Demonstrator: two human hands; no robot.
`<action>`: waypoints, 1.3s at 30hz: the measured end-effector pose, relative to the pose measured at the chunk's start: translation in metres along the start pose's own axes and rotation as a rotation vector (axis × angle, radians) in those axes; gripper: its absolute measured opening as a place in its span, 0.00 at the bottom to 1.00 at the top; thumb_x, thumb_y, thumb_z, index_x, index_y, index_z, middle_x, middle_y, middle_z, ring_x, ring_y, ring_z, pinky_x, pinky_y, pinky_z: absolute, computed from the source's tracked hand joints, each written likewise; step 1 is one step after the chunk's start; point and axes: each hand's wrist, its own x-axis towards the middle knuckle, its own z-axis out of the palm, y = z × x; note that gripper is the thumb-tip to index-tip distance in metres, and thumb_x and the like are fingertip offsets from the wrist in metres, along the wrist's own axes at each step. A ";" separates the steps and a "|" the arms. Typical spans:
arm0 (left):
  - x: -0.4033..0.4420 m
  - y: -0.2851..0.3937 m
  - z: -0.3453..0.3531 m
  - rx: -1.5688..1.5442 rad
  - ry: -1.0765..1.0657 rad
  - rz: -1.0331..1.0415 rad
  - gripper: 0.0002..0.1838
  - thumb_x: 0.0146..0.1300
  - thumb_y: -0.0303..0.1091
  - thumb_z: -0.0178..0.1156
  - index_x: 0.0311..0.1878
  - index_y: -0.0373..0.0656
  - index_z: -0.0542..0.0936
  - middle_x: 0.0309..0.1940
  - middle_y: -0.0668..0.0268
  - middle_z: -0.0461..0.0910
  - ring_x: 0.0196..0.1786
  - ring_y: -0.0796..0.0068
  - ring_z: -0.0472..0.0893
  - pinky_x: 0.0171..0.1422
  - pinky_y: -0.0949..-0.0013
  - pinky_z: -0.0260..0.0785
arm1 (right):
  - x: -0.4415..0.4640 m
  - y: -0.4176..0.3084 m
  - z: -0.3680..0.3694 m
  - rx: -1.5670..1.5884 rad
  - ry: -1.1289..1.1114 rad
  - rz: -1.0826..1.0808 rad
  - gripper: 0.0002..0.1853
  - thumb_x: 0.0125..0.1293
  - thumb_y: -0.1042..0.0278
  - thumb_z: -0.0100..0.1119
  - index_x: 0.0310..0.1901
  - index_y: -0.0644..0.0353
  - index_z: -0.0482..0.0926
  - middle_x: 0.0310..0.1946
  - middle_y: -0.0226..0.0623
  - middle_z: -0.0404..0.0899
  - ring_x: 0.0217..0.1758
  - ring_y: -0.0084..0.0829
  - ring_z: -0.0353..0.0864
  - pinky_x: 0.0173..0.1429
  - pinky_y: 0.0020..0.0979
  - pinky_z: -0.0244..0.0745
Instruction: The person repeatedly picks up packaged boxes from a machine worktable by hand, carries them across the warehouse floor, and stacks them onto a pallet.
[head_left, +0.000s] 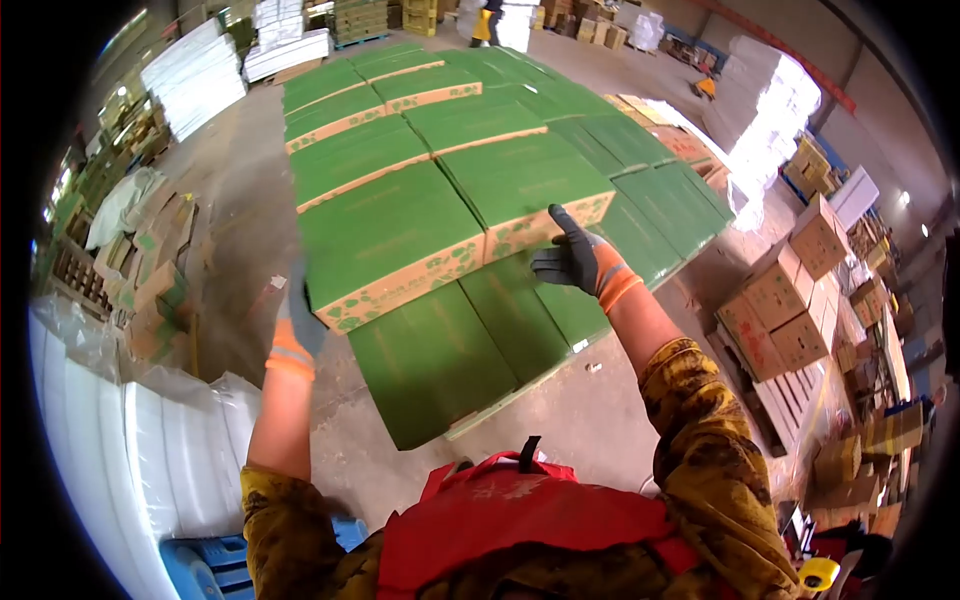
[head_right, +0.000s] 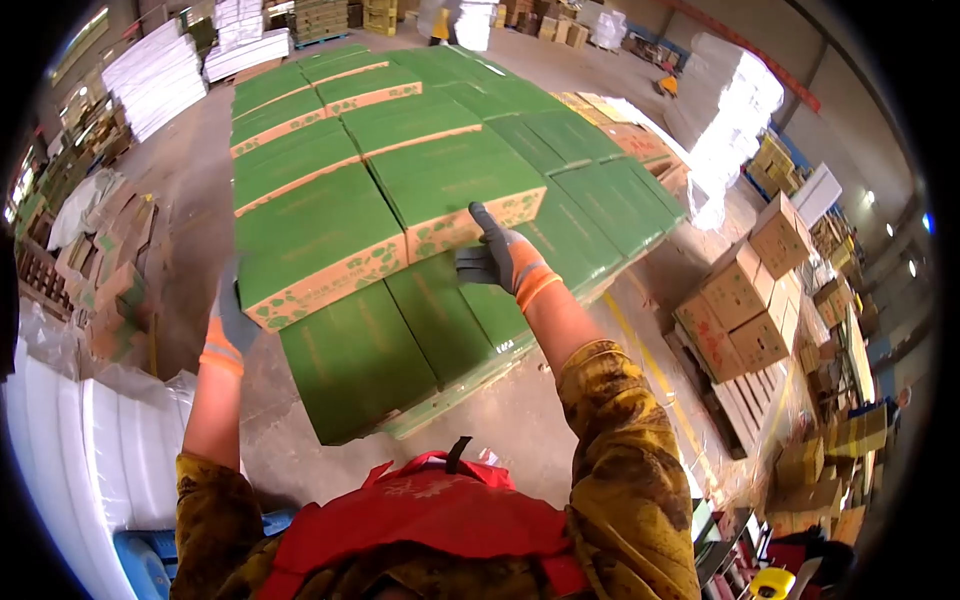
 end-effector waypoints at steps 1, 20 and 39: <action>-0.006 0.004 -0.004 -0.094 -0.012 -0.073 0.32 0.66 0.58 0.51 0.62 0.42 0.70 0.57 0.65 0.74 0.59 0.69 0.73 0.60 0.63 0.67 | -0.015 0.000 -0.010 0.012 -0.060 -0.048 0.33 0.58 0.37 0.61 0.49 0.62 0.71 0.32 0.44 0.80 0.31 0.39 0.83 0.37 0.36 0.81; -0.096 -0.547 -0.110 0.465 -0.358 -1.082 0.26 0.74 0.47 0.38 0.68 0.44 0.65 0.59 0.63 0.73 0.59 0.69 0.72 0.65 0.66 0.61 | -0.339 0.535 -0.452 1.264 1.054 0.039 0.26 0.62 0.41 0.57 0.52 0.51 0.64 0.27 0.35 0.70 0.25 0.34 0.72 0.31 0.37 0.72; -0.400 -0.703 0.419 1.018 -0.970 -0.903 0.34 0.63 0.67 0.49 0.58 0.46 0.72 0.49 0.70 0.75 0.51 0.73 0.73 0.57 0.70 0.65 | -0.436 0.551 -0.611 1.765 1.137 -0.467 0.23 0.58 0.39 0.62 0.43 0.51 0.81 0.42 0.36 0.81 0.50 0.42 0.76 0.58 0.46 0.71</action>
